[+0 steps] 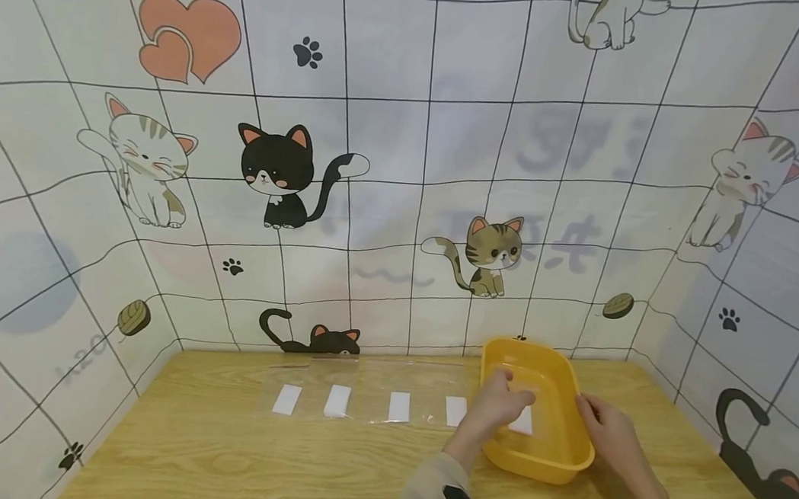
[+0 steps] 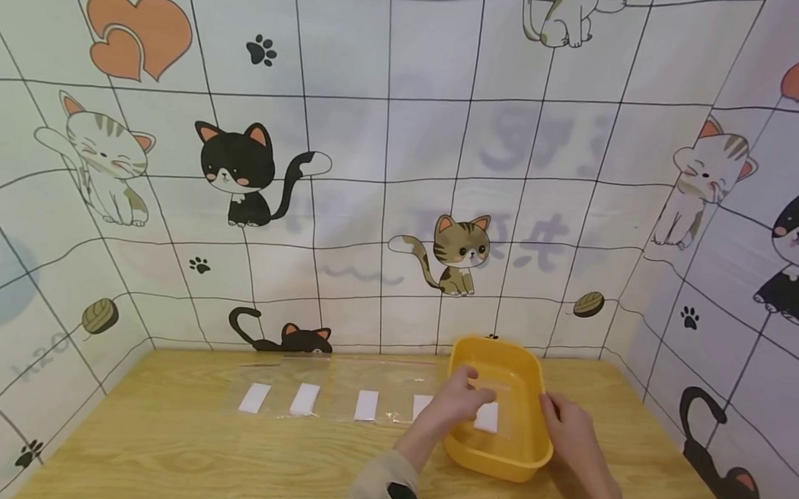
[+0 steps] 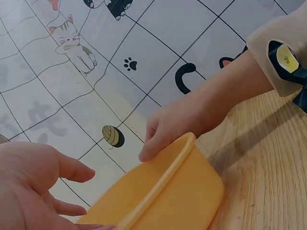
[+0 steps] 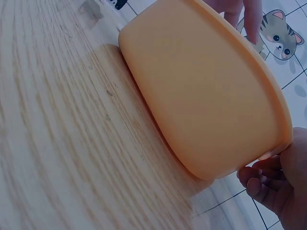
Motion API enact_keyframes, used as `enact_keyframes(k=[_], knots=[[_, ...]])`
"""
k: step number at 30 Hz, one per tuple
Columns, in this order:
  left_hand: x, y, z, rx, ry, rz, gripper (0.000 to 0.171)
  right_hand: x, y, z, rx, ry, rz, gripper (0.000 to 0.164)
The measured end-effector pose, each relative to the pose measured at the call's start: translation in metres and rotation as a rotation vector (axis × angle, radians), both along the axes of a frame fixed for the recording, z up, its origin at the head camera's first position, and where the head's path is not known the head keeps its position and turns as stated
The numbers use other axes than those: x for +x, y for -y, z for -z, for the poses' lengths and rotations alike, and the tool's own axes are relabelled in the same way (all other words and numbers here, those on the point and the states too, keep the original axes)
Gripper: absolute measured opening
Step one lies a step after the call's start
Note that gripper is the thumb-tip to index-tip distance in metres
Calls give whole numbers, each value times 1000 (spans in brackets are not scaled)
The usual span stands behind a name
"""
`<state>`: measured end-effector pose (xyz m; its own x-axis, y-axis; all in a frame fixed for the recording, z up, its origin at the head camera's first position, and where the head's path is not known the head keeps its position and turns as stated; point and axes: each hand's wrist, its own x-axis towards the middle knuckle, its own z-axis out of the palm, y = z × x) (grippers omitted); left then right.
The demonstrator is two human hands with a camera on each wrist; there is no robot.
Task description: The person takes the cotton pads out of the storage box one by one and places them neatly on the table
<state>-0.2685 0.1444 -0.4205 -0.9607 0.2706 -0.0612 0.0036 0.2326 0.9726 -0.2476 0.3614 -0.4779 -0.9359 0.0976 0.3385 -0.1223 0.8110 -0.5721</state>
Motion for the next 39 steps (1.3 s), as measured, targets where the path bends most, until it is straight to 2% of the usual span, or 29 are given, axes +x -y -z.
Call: enact_keyframes(k=[3, 12, 18, 23, 30, 39], knots=[[-1, -6, 4, 15, 35, -11, 48, 1, 0, -2, -2, 5, 0, 44], [-5, -18, 14, 66, 59, -80, 63, -1, 0, -3, 1, 27, 2, 48], [-9, -25, 20, 41, 102, -113, 76, -1, 0, -3, -4, 32, -1, 46], [-11, -27, 23, 54, 153, -121, 79, 0, 0, -3, -6, 24, -2, 44], [-15, -28, 28, 125, 209, -135, 78, -1, 2, -4, -2, 32, 1, 44], [-15, -29, 28, 160, 246, -144, 53, -1, 2, -5, 0, 48, 14, 45]])
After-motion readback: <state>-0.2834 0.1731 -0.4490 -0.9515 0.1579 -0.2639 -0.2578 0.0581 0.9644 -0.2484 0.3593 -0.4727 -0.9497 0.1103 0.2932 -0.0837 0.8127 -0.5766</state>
